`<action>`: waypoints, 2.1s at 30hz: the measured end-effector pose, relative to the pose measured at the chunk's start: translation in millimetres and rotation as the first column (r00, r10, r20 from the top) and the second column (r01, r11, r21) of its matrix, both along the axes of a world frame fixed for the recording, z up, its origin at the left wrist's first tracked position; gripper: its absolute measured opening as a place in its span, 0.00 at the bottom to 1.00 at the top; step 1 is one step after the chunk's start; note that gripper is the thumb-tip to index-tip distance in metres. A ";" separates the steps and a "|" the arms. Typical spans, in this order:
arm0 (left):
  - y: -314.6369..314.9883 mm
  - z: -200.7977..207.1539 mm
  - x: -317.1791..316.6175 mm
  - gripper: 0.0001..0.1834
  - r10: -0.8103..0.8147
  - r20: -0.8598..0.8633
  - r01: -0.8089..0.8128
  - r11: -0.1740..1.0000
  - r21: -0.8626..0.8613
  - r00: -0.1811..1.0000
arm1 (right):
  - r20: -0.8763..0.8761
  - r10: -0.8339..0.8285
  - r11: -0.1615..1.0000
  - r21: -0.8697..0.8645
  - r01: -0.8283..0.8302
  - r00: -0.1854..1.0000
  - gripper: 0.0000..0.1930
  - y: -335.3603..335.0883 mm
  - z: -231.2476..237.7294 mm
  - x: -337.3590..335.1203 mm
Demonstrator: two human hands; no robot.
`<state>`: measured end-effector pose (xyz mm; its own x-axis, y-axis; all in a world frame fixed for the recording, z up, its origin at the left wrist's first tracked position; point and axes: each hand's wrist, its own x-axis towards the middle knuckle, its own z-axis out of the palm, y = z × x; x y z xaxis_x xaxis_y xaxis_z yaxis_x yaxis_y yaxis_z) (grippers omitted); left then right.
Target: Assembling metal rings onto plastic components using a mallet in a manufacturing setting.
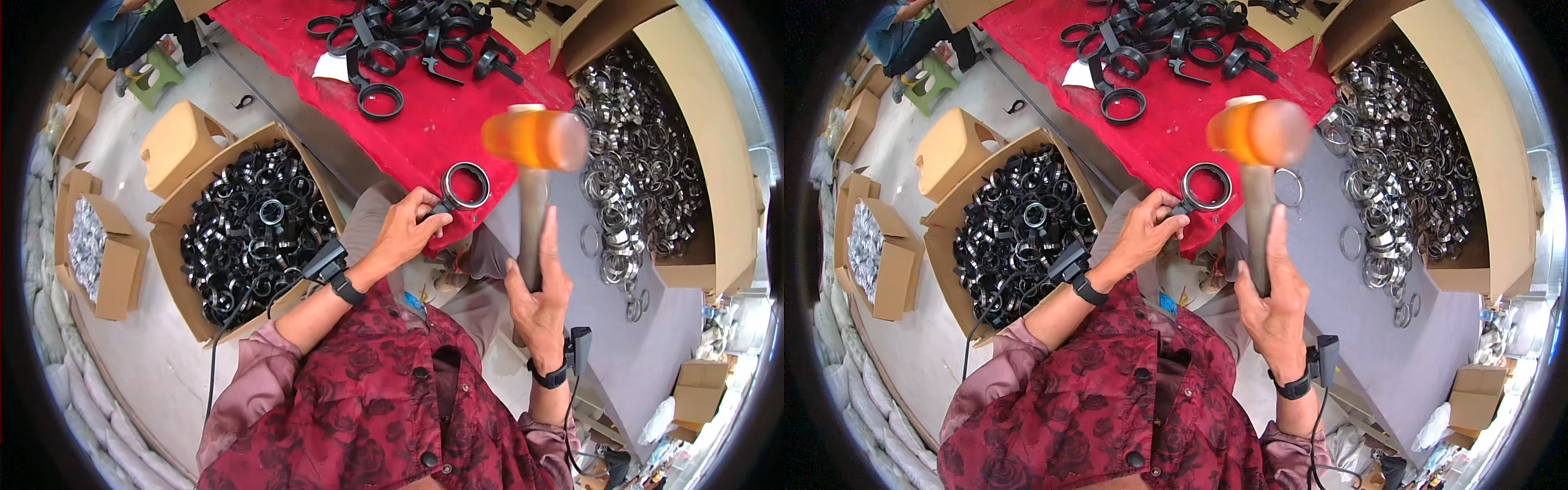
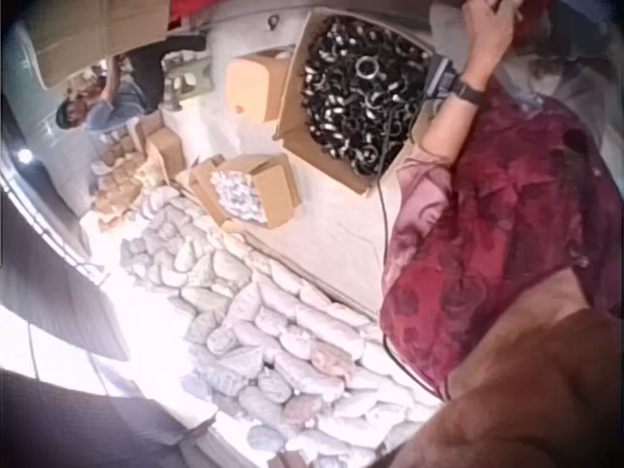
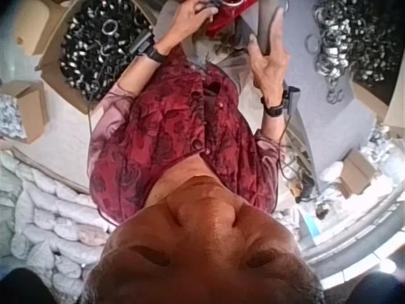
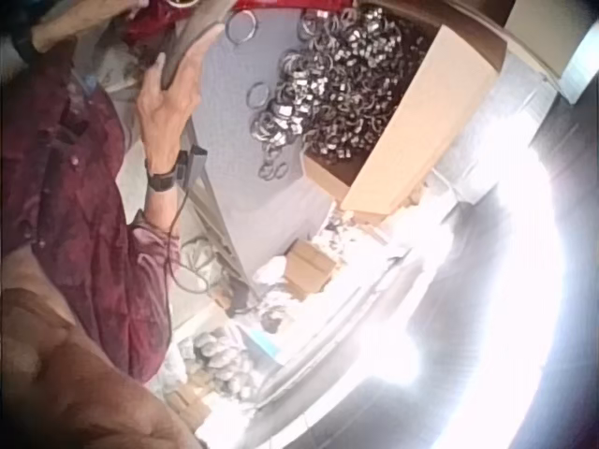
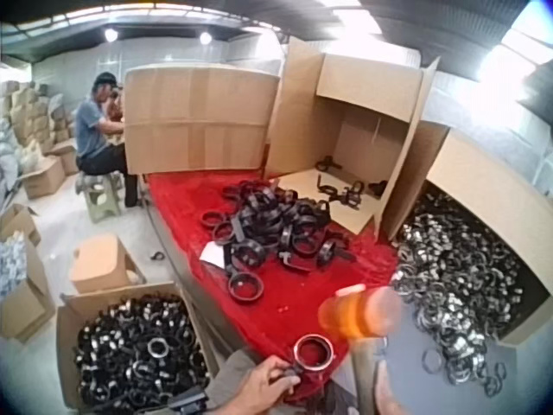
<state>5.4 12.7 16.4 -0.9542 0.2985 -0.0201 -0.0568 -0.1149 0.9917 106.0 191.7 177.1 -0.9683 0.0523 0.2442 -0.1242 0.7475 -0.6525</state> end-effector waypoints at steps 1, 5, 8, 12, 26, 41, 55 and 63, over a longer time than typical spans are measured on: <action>0.3 1.4 -1.0 0.16 -0.014 -0.003 0.014 1.000 -0.004 1.000 | -0.002 -0.002 1.000 0.001 0.002 1.000 0.44 1.0 -9.6 0.1; 1.3 -3.7 -1.0 0.16 -0.016 0.013 0.016 1.000 -0.003 1.000 | 0.198 0.133 0.984 0.093 -0.154 0.971 0.44 3.6 -17.7 -5.3; 1.2 -5.2 -2.5 0.16 -0.023 0.037 0.022 0.999 0.026 0.999 | 0.350 0.087 0.996 -0.033 -0.080 0.933 0.44 4.5 1.4 -8.9; 0.3 -3.1 0.4 0.16 -0.009 0.035 0.007 0.999 0.034 0.999 | -0.040 -0.048 0.999 -0.021 0.047 0.998 0.44 -1.8 12.7 -4.3; 3.5 -7.5 -0.8 0.15 -0.017 0.053 0.012 0.996 0.093 0.998 | 0.063 0.030 0.999 0.036 -0.032 0.998 0.43 -1.1 -17.0 -7.9; 2.1 -2.9 -3.4 0.14 -0.080 0.067 0.080 0.997 0.009 0.995 | 0.215 0.171 0.983 0.026 -0.181 0.962 0.45 9.1 -22.5 8.2; 7.2 -12.5 -1.5 0.16 -0.028 0.075 0.019 0.993 0.117 0.997 | 0.262 0.133 0.986 0.066 -0.155 0.956 0.45 15.5 -16.2 18.8; 2.3 -20.4 3.8 0.17 -0.050 -0.074 0.048 0.999 -0.025 0.996 | -0.147 -0.338 0.938 0.023 0.345 0.930 0.42 27.9 12.1 53.7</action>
<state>9.2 15.0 -3.9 -0.9375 0.3453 0.0427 0.0119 -0.0910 0.9958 159.7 219.6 189.2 -0.8504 0.3588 0.3847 0.0578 0.7906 -0.6097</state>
